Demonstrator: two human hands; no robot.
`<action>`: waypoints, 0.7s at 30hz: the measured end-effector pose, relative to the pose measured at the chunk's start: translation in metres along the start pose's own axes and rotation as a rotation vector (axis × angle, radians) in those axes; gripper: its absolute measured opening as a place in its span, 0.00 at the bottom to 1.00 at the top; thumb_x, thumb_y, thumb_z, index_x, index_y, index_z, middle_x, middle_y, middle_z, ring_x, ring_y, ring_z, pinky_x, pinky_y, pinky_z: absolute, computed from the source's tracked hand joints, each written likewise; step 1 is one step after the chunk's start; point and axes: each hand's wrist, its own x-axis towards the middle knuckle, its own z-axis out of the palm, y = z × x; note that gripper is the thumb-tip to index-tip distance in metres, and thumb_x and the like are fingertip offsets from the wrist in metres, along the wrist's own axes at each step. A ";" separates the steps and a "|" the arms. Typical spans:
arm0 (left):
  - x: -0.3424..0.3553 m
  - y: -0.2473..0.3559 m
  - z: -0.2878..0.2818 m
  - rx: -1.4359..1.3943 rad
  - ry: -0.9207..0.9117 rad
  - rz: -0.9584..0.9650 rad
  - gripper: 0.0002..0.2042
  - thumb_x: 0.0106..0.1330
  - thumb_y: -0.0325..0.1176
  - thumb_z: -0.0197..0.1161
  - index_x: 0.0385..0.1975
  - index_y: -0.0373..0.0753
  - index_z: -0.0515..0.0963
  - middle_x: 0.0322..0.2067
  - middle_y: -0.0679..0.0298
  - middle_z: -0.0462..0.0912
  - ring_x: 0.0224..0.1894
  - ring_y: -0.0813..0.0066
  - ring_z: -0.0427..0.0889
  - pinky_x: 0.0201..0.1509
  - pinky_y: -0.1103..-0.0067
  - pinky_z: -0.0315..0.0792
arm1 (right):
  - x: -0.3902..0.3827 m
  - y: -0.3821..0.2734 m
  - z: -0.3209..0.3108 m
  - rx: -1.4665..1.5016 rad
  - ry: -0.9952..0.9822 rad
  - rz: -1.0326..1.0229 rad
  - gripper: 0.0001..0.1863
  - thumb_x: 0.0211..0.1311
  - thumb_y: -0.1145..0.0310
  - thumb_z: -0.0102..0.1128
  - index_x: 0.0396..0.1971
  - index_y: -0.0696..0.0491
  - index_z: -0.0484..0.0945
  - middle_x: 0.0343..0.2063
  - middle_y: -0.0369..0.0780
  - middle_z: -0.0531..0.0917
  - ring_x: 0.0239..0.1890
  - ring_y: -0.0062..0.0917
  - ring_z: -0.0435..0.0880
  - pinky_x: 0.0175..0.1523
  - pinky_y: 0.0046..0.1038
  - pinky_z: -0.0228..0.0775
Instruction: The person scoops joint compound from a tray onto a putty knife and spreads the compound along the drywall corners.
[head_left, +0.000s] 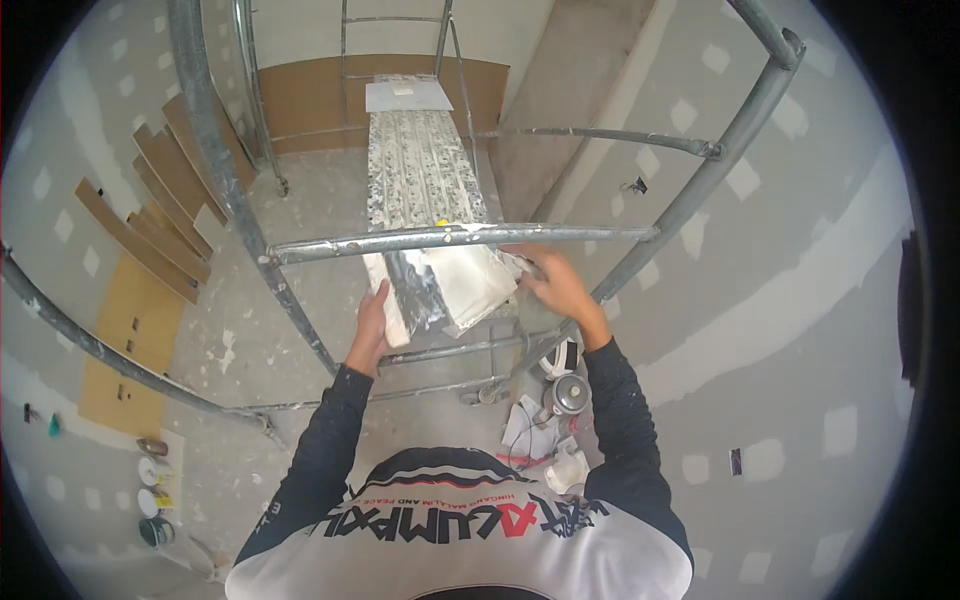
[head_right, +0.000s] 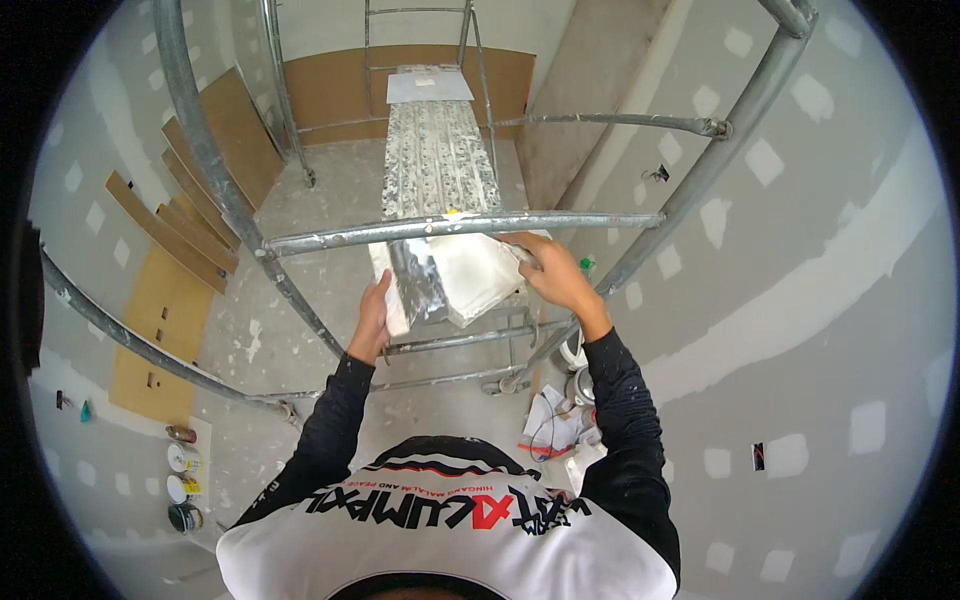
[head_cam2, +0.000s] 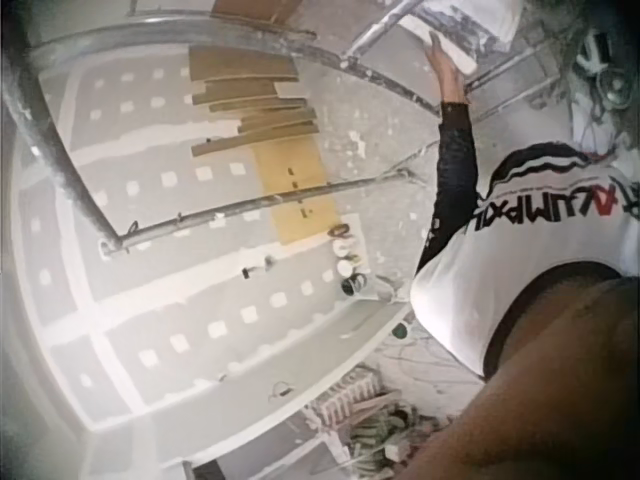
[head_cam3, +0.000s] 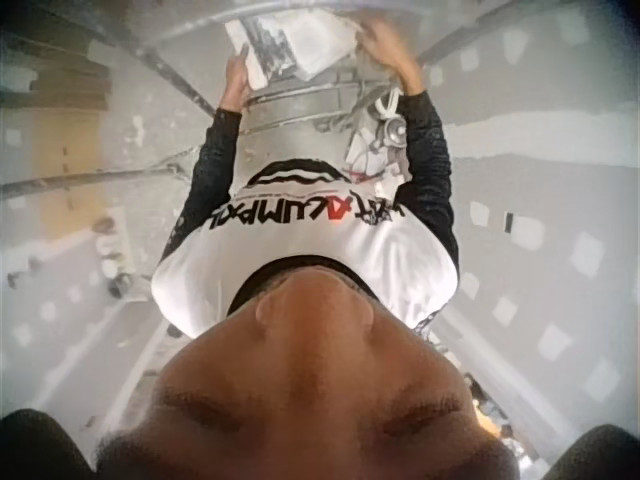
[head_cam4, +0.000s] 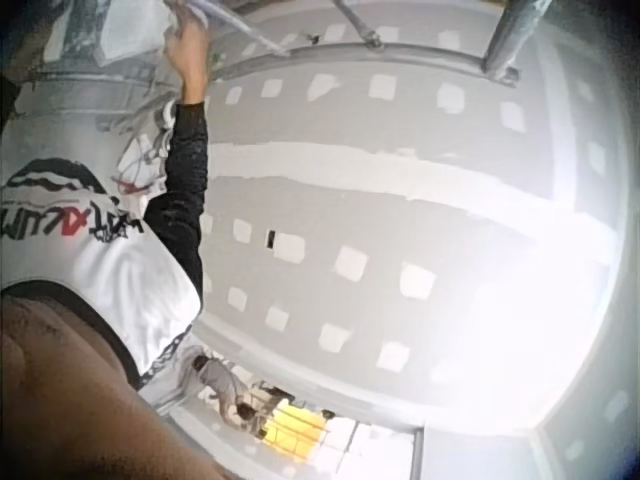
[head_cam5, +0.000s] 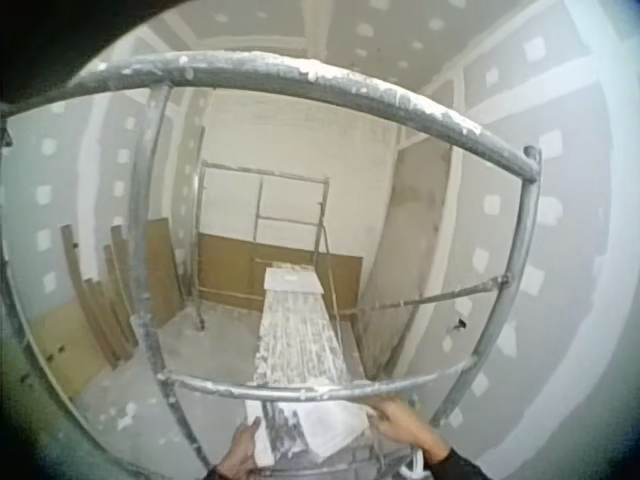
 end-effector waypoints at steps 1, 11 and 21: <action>0.012 0.002 0.008 0.012 0.014 0.009 0.19 0.80 0.43 0.54 0.59 0.33 0.73 0.45 0.57 0.86 0.42 0.67 0.89 0.44 0.69 0.85 | 0.000 -0.001 0.002 -0.003 -0.003 -0.009 0.31 0.52 0.82 0.55 0.61 0.55 0.78 0.59 0.50 0.81 0.62 0.47 0.79 0.69 0.37 0.67; 0.044 0.000 0.060 -0.233 -0.288 -0.318 0.17 0.80 0.42 0.53 0.58 0.36 0.73 0.48 0.56 0.84 0.45 0.63 0.88 0.49 0.65 0.86 | -0.033 -0.019 0.022 -0.070 0.144 -0.165 0.36 0.51 0.85 0.54 0.64 0.49 0.78 0.63 0.42 0.80 0.62 0.42 0.80 0.69 0.37 0.68; 0.001 -0.001 0.067 -0.180 -0.425 -0.478 0.19 0.79 0.44 0.55 0.59 0.35 0.74 0.45 0.59 0.86 0.44 0.70 0.88 0.48 0.71 0.86 | -0.090 0.006 0.063 -0.315 0.196 0.015 0.41 0.51 0.85 0.55 0.68 0.41 0.74 0.69 0.36 0.74 0.64 0.36 0.78 0.68 0.40 0.70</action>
